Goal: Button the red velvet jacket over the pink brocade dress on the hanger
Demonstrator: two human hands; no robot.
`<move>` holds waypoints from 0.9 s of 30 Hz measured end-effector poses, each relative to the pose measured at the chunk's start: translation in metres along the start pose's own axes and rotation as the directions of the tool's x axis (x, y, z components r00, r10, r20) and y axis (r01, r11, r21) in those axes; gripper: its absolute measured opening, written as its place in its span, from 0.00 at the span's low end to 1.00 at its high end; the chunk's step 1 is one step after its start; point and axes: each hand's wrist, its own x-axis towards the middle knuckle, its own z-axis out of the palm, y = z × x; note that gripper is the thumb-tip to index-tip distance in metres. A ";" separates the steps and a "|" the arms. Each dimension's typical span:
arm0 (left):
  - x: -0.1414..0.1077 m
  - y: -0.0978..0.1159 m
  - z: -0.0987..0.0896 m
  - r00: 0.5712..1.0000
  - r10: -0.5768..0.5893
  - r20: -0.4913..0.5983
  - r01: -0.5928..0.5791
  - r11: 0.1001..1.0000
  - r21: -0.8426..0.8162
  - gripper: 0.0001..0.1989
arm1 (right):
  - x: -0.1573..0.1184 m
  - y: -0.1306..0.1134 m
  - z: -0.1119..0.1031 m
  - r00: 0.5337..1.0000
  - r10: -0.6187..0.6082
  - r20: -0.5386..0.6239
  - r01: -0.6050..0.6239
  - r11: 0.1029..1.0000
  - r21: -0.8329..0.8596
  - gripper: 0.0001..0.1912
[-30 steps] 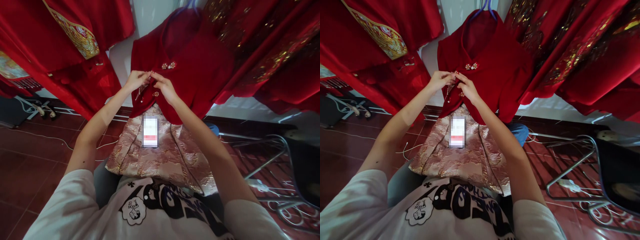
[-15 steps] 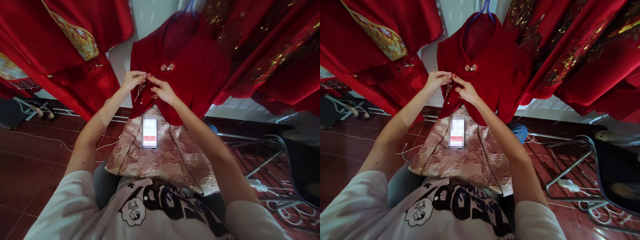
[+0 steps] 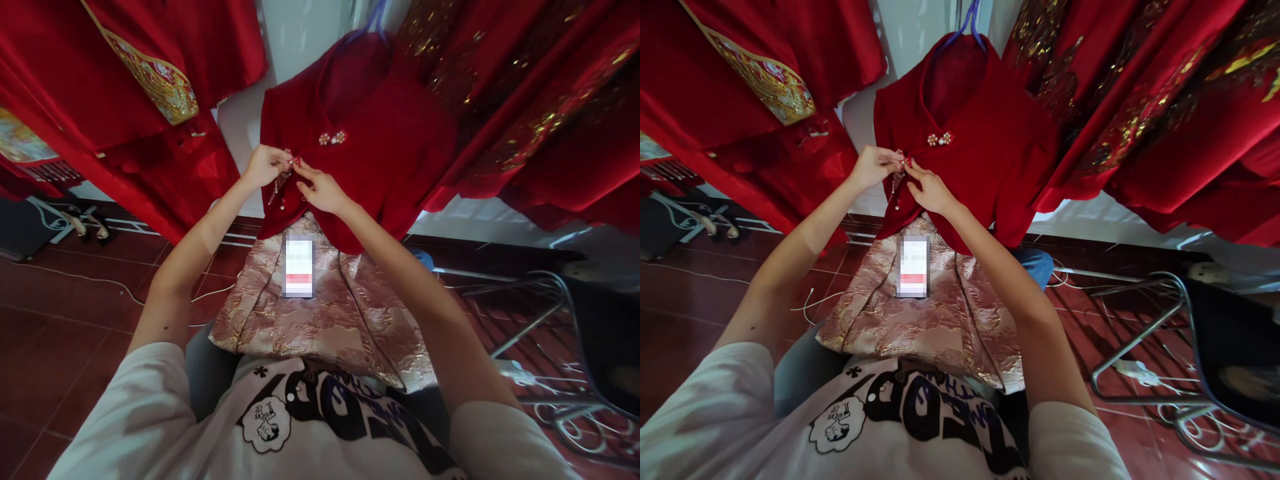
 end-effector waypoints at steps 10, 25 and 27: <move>0.010 0.016 -0.016 0.992 0.112 0.063 -0.125 0.954 0.271 0.09 | 0.005 0.000 0.005 0.999 -0.001 -0.053 0.001 1.000 -0.006 0.34; -0.007 0.014 -0.001 0.993 0.085 -0.076 -0.077 0.991 0.111 0.08 | -0.011 0.012 -0.007 0.992 -0.008 -0.126 0.007 1.000 -0.013 0.25; -0.021 0.013 -0.002 0.984 0.095 -0.151 -0.079 0.991 0.105 0.07 | -0.019 0.012 -0.008 0.987 0.026 -0.161 -0.026 1.000 0.006 0.24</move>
